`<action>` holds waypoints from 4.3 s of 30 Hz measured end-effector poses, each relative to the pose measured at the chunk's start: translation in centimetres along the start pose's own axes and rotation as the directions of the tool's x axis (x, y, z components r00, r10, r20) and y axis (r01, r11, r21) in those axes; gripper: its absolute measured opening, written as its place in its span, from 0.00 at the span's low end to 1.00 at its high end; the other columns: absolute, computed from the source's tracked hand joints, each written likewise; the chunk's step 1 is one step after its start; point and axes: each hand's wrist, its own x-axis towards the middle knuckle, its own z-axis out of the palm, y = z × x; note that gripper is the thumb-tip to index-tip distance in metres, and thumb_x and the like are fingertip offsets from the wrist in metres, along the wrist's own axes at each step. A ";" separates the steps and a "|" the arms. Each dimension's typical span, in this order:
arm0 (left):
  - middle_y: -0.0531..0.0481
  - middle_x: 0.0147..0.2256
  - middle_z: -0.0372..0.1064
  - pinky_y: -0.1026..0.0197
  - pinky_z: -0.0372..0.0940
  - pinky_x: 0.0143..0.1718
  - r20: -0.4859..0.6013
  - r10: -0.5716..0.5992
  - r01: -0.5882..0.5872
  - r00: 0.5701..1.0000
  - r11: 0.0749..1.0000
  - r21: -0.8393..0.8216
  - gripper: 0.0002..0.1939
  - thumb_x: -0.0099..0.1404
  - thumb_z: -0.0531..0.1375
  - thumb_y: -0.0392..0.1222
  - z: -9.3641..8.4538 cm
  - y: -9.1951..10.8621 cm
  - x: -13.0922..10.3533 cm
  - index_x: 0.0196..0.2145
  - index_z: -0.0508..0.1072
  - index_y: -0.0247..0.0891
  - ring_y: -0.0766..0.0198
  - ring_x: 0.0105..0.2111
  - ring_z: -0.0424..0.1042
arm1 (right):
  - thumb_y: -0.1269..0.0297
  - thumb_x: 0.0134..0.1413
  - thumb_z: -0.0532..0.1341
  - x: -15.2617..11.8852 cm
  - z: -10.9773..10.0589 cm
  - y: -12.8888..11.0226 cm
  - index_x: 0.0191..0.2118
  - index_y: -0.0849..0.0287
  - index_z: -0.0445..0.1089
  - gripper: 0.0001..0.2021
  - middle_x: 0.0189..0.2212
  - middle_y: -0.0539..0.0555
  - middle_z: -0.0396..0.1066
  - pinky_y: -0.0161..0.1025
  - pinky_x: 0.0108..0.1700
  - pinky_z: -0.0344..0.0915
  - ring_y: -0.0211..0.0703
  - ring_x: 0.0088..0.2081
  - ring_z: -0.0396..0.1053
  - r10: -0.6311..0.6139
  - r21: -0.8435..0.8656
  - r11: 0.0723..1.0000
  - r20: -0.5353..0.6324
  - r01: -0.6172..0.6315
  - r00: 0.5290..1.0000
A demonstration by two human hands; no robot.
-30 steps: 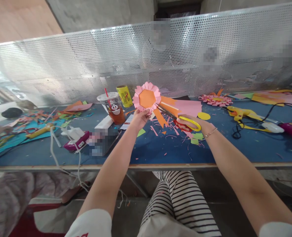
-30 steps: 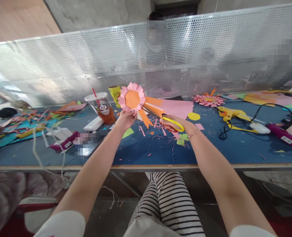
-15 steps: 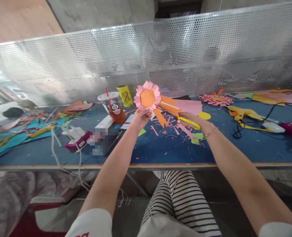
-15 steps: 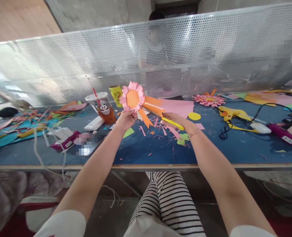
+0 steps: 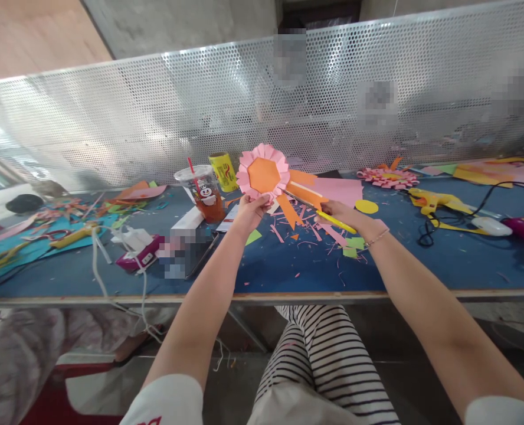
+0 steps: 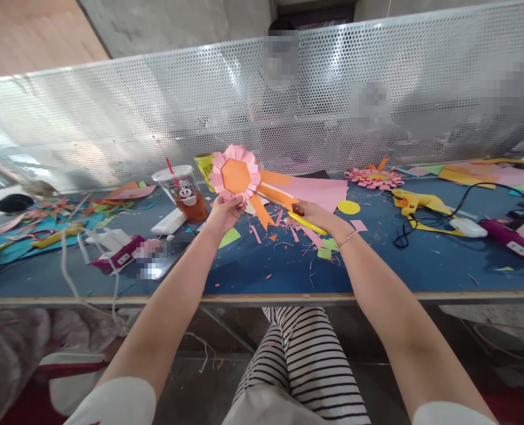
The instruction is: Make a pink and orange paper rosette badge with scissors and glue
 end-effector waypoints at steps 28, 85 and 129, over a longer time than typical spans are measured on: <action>0.54 0.22 0.68 0.70 0.61 0.23 -0.013 -0.001 0.000 1.000 0.999 -0.052 0.16 0.42 0.67 0.33 -0.2 -0.3 0.2 0.19 0.60 0.35 0.71 0.23 0.69 | 0.57 0.55 0.52 -1.0 0.2 -1.4 0.28 0.56 0.55 0.10 0.14 0.44 0.50 0.32 0.17 0.51 0.31 0.15 0.49 0.094 0.187 0.975 0.131 -0.117 0.987; 0.50 0.23 0.70 0.66 0.67 0.30 -0.019 0.005 -0.005 1.000 1.000 0.010 0.13 0.41 0.68 0.34 2.1 -2.0 -0.6 0.21 0.66 0.33 0.68 0.25 0.71 | 0.63 0.51 0.59 1.0 2.5 -1.0 0.38 0.55 0.65 0.08 0.37 0.55 0.64 0.48 0.47 0.60 0.47 0.43 0.62 -0.418 -0.408 0.887 -0.510 0.216 0.752; 0.48 0.29 0.72 0.59 0.68 0.37 0.090 -0.115 0.118 0.989 0.993 -0.020 0.15 0.42 0.68 0.32 3.9 -3.0 -2.1 0.29 0.68 0.33 0.64 0.30 0.73 | 0.66 0.51 0.55 1.7 2.9 0.0 0.33 0.58 0.61 0.04 0.33 0.55 0.67 0.41 0.36 0.63 0.41 0.34 0.66 -0.180 -0.134 0.983 -0.616 0.123 0.767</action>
